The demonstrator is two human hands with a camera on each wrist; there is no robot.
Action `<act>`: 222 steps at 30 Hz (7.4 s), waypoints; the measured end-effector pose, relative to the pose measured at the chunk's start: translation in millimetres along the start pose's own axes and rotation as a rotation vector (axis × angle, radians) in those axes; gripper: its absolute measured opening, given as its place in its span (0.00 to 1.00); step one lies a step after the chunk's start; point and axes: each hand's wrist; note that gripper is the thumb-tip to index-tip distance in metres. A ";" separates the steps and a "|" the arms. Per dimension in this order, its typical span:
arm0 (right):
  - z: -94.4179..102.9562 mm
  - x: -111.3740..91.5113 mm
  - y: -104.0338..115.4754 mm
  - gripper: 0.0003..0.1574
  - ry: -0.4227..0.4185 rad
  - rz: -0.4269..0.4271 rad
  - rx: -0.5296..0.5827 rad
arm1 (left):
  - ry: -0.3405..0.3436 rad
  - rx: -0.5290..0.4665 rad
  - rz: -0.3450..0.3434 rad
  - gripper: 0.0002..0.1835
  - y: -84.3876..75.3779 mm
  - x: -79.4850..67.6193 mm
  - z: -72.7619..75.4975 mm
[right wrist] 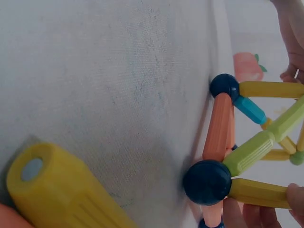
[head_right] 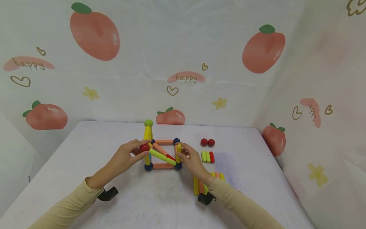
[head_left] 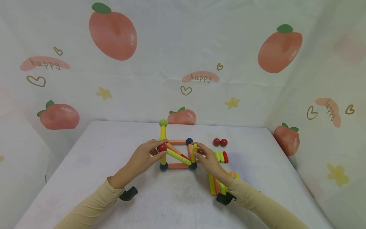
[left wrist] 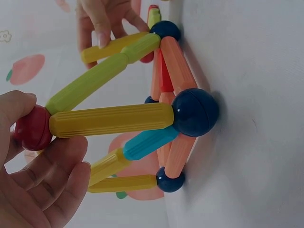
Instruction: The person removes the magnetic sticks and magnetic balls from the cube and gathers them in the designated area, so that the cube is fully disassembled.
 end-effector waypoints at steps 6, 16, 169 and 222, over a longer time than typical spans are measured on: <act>-4.9 -0.1 -0.6 0.28 -0.030 0.039 -0.074 | 0.003 0.002 0.002 0.25 0.8 -0.6 -2.1; -6.3 -1.8 -0.9 0.27 -0.074 0.112 -0.085 | -0.004 0.014 0.002 0.25 0.6 -0.8 0.8; -37.5 29.9 48.2 0.22 0.251 0.471 -0.174 | -0.048 -0.057 -0.095 0.25 5.0 0.7 -3.6; -39.7 28.4 37.7 0.24 0.210 0.480 -0.111 | -0.070 -0.080 -0.090 0.26 3.8 0.8 -6.3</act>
Point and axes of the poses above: each hand's wrist, its own x-axis towards the middle knuckle, its own z-axis out of the back of the hand, y = z × x, and after that the axes turned 6 degrees about -y, right-handed
